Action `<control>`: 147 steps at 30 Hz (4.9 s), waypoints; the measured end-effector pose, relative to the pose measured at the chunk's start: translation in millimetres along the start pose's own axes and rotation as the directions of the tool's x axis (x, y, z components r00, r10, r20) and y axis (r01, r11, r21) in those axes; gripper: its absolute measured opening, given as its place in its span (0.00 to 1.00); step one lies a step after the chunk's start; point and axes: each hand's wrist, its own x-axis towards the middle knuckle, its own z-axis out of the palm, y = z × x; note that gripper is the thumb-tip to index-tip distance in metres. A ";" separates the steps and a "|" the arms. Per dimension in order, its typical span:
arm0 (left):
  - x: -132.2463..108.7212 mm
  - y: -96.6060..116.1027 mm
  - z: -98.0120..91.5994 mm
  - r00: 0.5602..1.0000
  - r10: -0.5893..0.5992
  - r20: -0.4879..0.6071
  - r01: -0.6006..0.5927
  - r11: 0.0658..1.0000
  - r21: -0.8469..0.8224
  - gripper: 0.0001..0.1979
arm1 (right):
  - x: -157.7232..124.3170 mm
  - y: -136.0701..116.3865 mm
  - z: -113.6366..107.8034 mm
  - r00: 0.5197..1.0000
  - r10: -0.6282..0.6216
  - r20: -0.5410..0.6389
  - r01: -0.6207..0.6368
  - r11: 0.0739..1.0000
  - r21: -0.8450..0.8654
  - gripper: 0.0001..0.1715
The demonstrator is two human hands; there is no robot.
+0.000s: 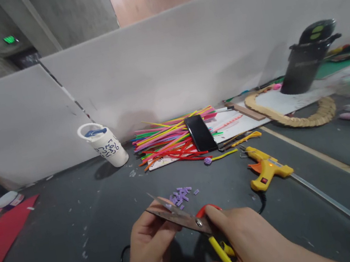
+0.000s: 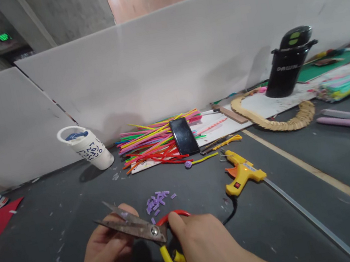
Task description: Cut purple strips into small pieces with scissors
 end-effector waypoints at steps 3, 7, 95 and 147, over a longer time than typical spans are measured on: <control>-0.2 -0.6 -0.9 1.000 0.002 -0.001 -0.002 1.000 0.001 0.02 | 0.6 -1.5 -1.1 1.000 0.006 -0.008 -0.006 1.000 -0.007 0.32; 0.4 0.6 0.4 1.000 0.003 -0.015 -0.003 1.000 0.006 0.03 | 0.3 -1.6 -0.8 1.000 0.019 -0.002 -0.019 1.000 -0.014 0.30; -1.1 -5.1 1.1 0.982 0.180 -0.059 -0.164 0.964 0.208 0.01 | 1.7 3.0 3.8 0.998 0.017 -0.057 -0.019 0.999 -0.046 0.26; -7.3 -3.9 9.9 0.962 0.019 -0.273 -0.021 1.000 -0.005 0.07 | 1.1 7.4 8.7 0.983 -0.057 -0.173 0.041 0.995 -0.094 0.31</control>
